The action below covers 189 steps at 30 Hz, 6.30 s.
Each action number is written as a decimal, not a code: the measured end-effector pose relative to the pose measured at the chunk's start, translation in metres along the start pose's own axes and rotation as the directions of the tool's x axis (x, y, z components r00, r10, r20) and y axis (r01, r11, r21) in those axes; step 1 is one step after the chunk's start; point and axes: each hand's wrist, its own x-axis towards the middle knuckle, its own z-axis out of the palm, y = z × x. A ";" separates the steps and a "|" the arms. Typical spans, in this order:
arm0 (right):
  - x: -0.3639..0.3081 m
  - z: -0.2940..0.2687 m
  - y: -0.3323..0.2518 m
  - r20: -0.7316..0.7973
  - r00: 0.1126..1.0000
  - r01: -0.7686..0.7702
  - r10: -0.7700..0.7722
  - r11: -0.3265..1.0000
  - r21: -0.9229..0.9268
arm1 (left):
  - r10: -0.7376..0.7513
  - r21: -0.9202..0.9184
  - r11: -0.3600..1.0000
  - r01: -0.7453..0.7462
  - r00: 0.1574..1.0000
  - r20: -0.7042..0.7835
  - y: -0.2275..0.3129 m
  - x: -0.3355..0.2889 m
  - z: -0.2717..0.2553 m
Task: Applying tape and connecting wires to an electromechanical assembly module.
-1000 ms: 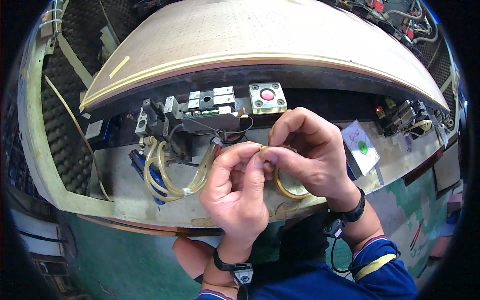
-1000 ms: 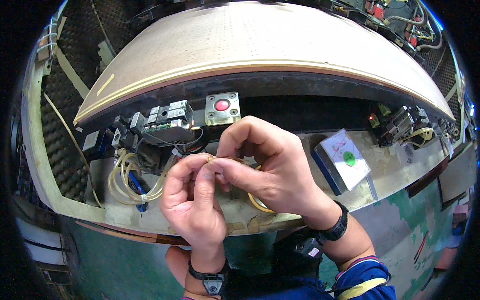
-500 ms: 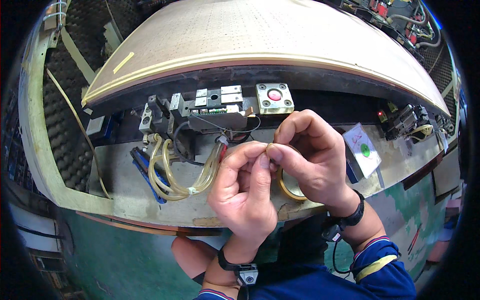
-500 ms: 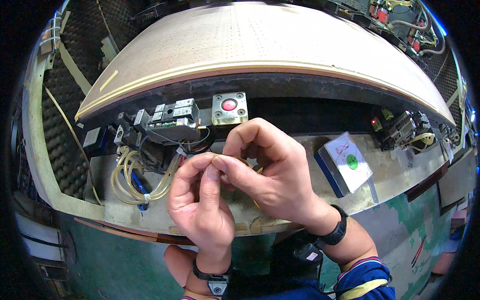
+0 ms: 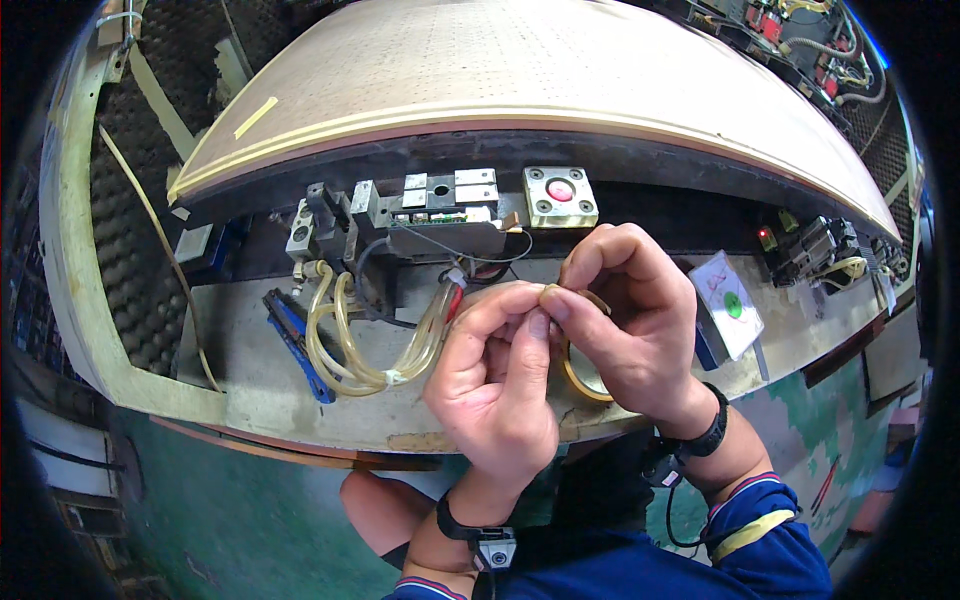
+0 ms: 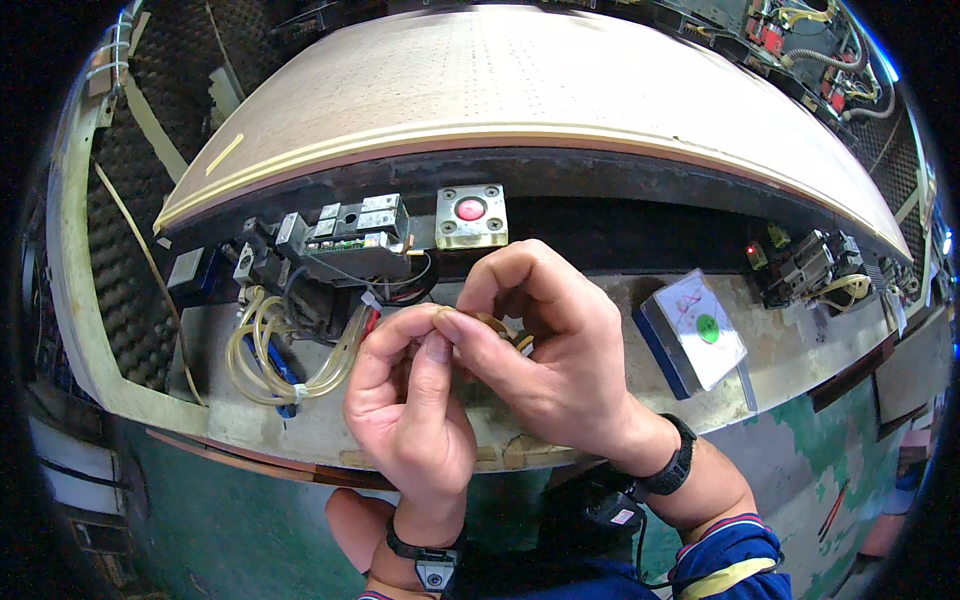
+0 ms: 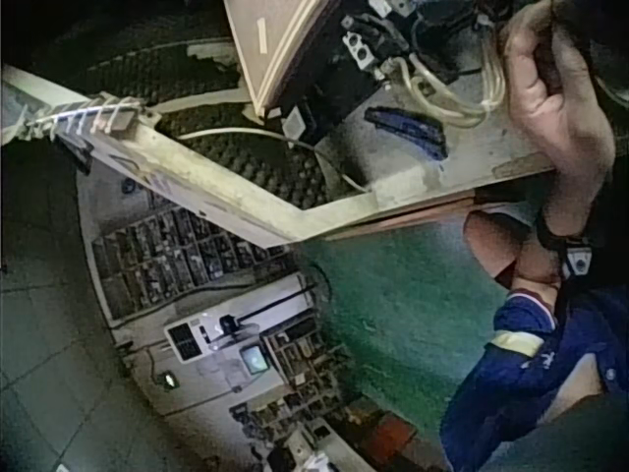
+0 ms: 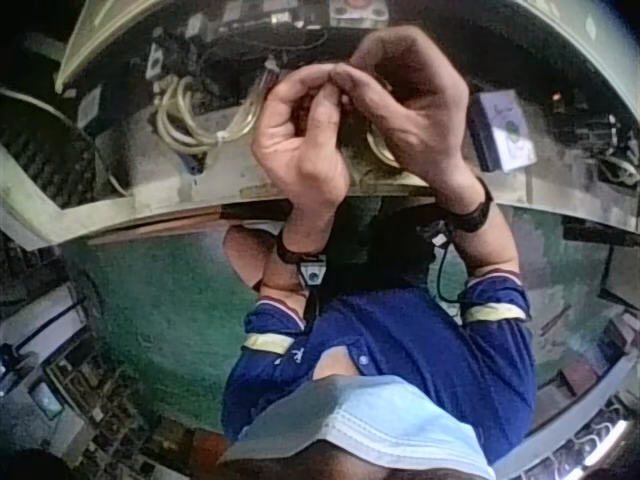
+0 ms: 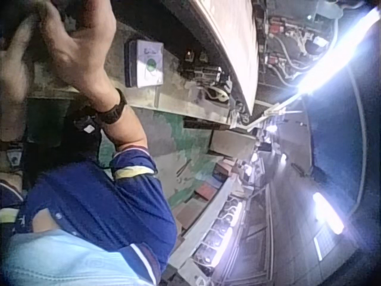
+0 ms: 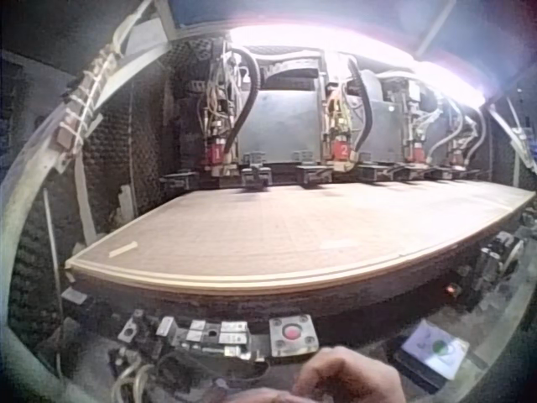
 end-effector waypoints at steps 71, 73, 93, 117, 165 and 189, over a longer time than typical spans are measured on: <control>0.027 -0.032 -0.029 0.319 0.941 0.273 -0.109 0.800 -0.534 | 0.244 0.443 0.846 -0.297 0.954 0.173 -0.003 0.012 -0.004; 0.026 -0.029 -0.028 0.317 0.943 0.259 -0.099 0.818 -0.513 | 0.243 0.459 0.837 -0.296 0.955 0.173 -0.003 0.011 -0.005; 0.021 -0.028 -0.021 0.267 0.958 0.241 -0.106 0.802 -0.546 | 0.208 0.171 0.960 -0.220 0.974 0.085 -0.012 0.002 -0.004; 0.015 -0.027 -0.024 0.242 0.964 -0.023 0.107 0.945 -0.326 | 0.188 0.147 0.970 -0.194 0.981 0.056 -0.011 0.001 -0.003; 0.021 -0.030 -0.019 0.319 0.946 0.194 -0.055 0.884 -0.425 | 0.206 0.385 0.889 -0.249 0.967 0.152 -0.006 0.004 -0.009; 0.019 -0.027 -0.029 0.222 0.963 0.254 -0.151 0.782 -0.570 | 0.237 0.486 0.823 -0.293 0.956 0.176 -0.011 0.010 -0.003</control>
